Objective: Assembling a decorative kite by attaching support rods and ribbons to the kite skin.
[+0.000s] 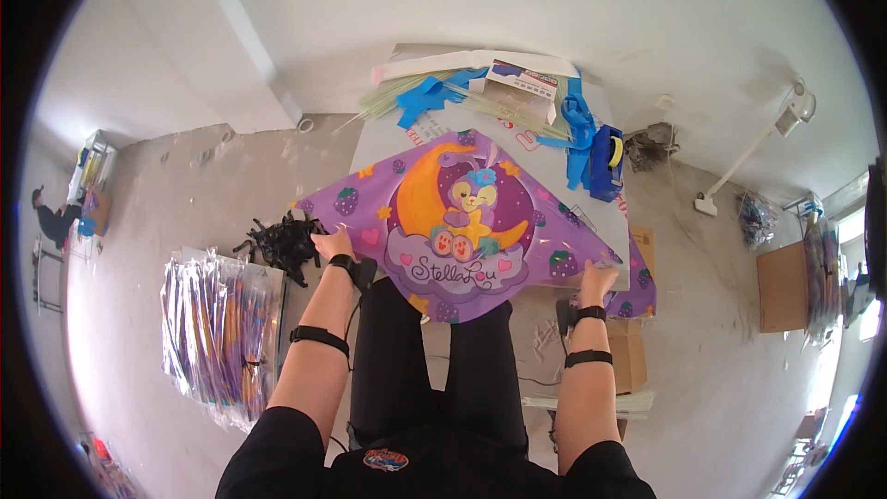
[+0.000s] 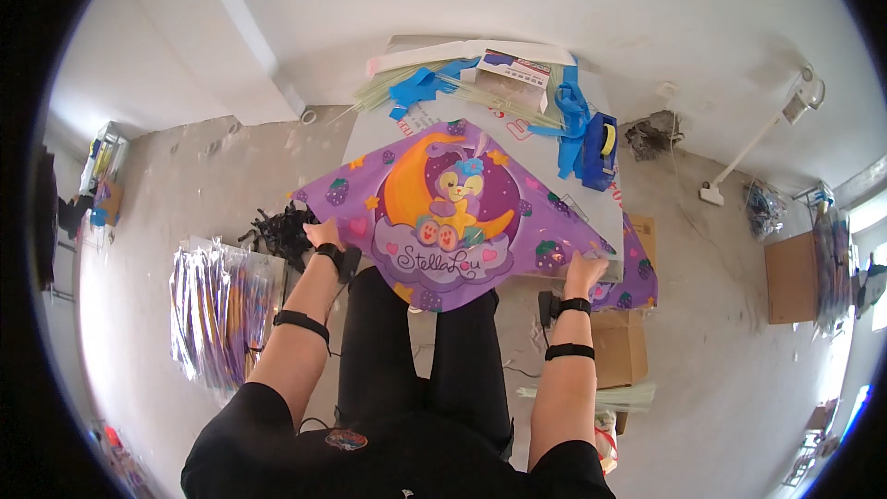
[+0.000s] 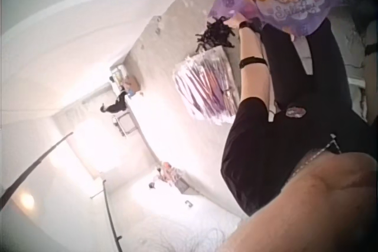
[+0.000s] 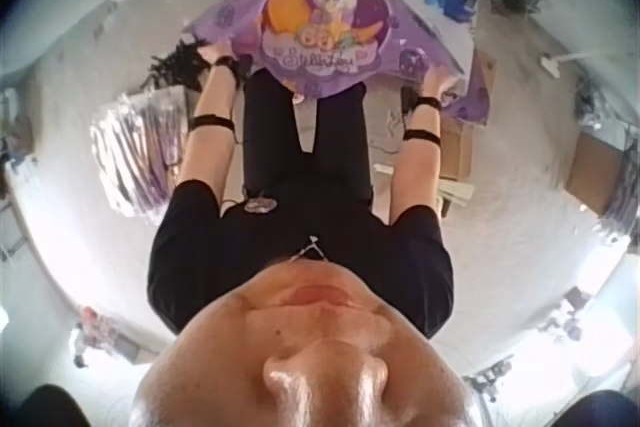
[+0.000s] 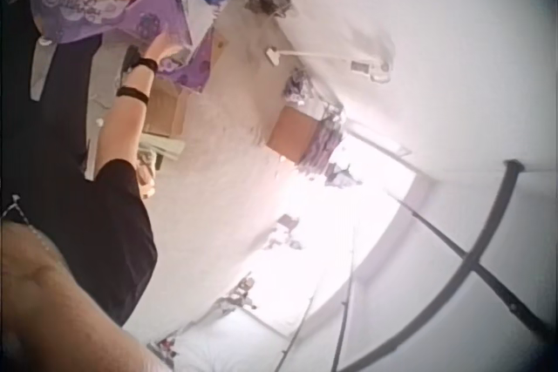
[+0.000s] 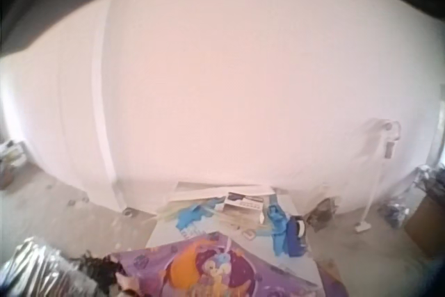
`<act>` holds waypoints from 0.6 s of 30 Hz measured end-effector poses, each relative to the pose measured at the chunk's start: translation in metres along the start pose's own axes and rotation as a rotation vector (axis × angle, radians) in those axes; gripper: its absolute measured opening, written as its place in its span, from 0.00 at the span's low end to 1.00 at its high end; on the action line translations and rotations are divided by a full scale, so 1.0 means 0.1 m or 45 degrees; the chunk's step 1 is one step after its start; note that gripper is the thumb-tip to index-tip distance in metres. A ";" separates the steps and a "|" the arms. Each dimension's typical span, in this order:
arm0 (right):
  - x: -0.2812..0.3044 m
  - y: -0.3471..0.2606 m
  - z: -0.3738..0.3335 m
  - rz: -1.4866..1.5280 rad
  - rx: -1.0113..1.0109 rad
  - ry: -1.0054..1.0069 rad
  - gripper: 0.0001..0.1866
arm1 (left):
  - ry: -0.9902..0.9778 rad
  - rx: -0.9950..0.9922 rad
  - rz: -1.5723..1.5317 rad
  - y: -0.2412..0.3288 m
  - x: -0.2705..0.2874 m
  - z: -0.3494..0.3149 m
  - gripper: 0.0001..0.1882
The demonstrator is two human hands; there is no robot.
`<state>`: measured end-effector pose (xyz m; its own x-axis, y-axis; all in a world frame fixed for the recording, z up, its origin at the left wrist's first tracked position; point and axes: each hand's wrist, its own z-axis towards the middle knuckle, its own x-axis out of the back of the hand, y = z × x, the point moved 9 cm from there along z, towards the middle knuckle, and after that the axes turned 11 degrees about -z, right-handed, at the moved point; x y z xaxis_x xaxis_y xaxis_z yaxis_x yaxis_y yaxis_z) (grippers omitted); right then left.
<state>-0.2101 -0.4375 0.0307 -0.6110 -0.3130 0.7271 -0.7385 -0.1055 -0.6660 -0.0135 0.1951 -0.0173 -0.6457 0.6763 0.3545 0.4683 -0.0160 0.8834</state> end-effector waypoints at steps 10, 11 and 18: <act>-0.89 -0.77 -0.63 -1.298 1.260 -0.375 0.32 | -1.058 -0.840 1.416 0.25 -0.92 -0.68 0.37; -0.93 -0.78 -0.61 -1.298 1.263 -0.377 0.32 | -1.056 -0.838 1.417 0.27 -0.95 -0.65 0.37; -1.11 -0.90 -0.41 -1.185 1.231 -0.252 0.32 | -1.065 -0.812 1.502 0.35 -1.19 -0.42 0.41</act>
<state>-0.0875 -0.3546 0.0167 0.1121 0.1165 0.9868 -0.3078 -0.9402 0.1459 0.0541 0.0831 -0.0152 0.4864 0.2546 0.8358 -0.0135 -0.9543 0.2985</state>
